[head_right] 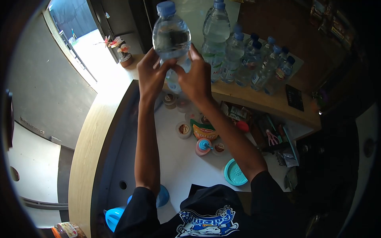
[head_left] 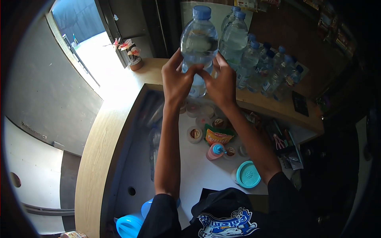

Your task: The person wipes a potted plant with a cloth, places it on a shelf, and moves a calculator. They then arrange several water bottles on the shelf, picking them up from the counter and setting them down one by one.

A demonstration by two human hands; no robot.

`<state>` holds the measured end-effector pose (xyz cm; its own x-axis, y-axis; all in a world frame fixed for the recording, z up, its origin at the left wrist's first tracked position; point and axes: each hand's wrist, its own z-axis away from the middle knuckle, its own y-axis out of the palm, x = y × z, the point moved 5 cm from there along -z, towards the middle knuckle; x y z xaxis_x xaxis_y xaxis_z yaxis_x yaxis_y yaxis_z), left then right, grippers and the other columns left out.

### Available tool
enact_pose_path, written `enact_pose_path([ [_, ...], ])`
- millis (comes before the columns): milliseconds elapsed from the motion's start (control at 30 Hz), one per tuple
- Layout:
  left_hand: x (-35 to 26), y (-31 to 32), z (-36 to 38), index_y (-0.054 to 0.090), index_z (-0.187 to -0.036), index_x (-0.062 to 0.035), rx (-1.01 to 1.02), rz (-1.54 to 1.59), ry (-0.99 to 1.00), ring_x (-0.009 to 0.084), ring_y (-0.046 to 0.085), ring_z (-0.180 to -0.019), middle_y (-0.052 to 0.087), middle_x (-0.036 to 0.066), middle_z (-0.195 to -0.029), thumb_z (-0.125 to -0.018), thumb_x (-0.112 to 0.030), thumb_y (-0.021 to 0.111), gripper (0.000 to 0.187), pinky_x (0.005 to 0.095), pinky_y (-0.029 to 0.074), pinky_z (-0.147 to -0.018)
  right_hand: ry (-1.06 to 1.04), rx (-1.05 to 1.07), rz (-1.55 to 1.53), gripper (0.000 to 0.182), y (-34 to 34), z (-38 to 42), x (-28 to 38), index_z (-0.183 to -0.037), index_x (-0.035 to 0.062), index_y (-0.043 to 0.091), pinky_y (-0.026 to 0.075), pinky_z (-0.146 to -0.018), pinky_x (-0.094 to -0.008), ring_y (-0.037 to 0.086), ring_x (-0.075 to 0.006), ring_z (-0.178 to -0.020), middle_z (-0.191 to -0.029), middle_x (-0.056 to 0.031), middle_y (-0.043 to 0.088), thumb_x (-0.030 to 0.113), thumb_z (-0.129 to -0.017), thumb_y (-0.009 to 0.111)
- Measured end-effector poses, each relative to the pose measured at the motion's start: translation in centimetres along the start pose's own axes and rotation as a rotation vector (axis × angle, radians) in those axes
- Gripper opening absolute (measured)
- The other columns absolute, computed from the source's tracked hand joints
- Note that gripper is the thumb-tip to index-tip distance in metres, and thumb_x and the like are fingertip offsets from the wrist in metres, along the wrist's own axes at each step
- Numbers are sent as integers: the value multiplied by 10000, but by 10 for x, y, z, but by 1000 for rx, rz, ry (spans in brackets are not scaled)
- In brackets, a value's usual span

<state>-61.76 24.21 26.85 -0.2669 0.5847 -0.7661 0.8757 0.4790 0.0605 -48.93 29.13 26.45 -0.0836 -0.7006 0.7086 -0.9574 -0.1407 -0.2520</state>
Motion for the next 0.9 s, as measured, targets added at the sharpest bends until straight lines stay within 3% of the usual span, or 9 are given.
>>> enact_pose_path([
  [67, 15, 6, -20, 645, -1213, 50, 27, -3, 3, 206, 677, -1070, 727, 169, -1123, -773, 26, 740, 450, 395, 469, -1045, 11, 5, 24, 779, 1, -18, -9, -1395, -230, 358, 409, -1142, -420, 491, -357, -1357, -1381, -354, 522, 32, -812, 802],
  [367, 63, 16, -46, 641, -1190, 56, 70, -54, -10, 208, 683, -1061, 736, 173, -1091, -823, -35, 754, 394, 378, 511, -951, 66, -67, 65, 740, 19, -40, -63, -1429, -156, 390, 405, -1131, -405, 483, -357, -1365, -1411, -353, 496, 95, -856, 786],
  [500, 83, 15, -46, 586, -1303, 66, 54, -52, -44, 254, 657, -1154, 693, 227, -1203, -827, -63, 759, 523, 391, 502, -977, 123, -32, 171, 673, 23, -31, -65, -1466, -119, 372, 399, -1118, -387, 469, -357, -1372, -1422, -352, 481, 115, -929, 702],
  [600, 102, 22, -32, 495, -1411, 60, -44, -84, -34, 290, 607, -1240, 625, 264, -1310, -840, -62, 753, 637, 408, 470, -1036, -88, -174, 220, 661, 30, -14, -78, -1508, -91, 312, 393, -1116, -389, 450, -366, -1375, -1428, -347, 468, 88, -961, 636],
  [700, 109, 26, -20, 406, -1486, 62, -42, -52, 43, 271, 547, -1300, 558, 274, -1399, -873, 3, 712, 688, 406, 444, -1092, 39, -64, 148, 709, 34, 11, -84, -1533, -76, 247, 359, -1156, -436, 368, -432, -1409, -1501, -364, 354, 6, -928, 607],
  [800, 122, 25, 3, 521, -1406, 35, -154, -60, 97, 376, 621, -1220, 635, 297, -1264, -811, -35, 755, 643, 409, 489, -993, 8, 24, 238, 705, 43, 47, -93, -1534, -83, 225, 311, -1188, -444, 299, -441, -1444, -1536, -359, 300, -23, -921, 569],
  [900, 160, 21, 32, 551, -1381, 19, -155, -61, -45, 357, 690, -1098, 687, 286, -1135, -810, -35, 758, 610, 408, 535, -887, 71, 165, 264, 711, 50, 74, -108, -1528, -97, 217, 295, -1199, -446, 260, -452, -1460, -1556, -359, 258, -39, -903, 552],
])
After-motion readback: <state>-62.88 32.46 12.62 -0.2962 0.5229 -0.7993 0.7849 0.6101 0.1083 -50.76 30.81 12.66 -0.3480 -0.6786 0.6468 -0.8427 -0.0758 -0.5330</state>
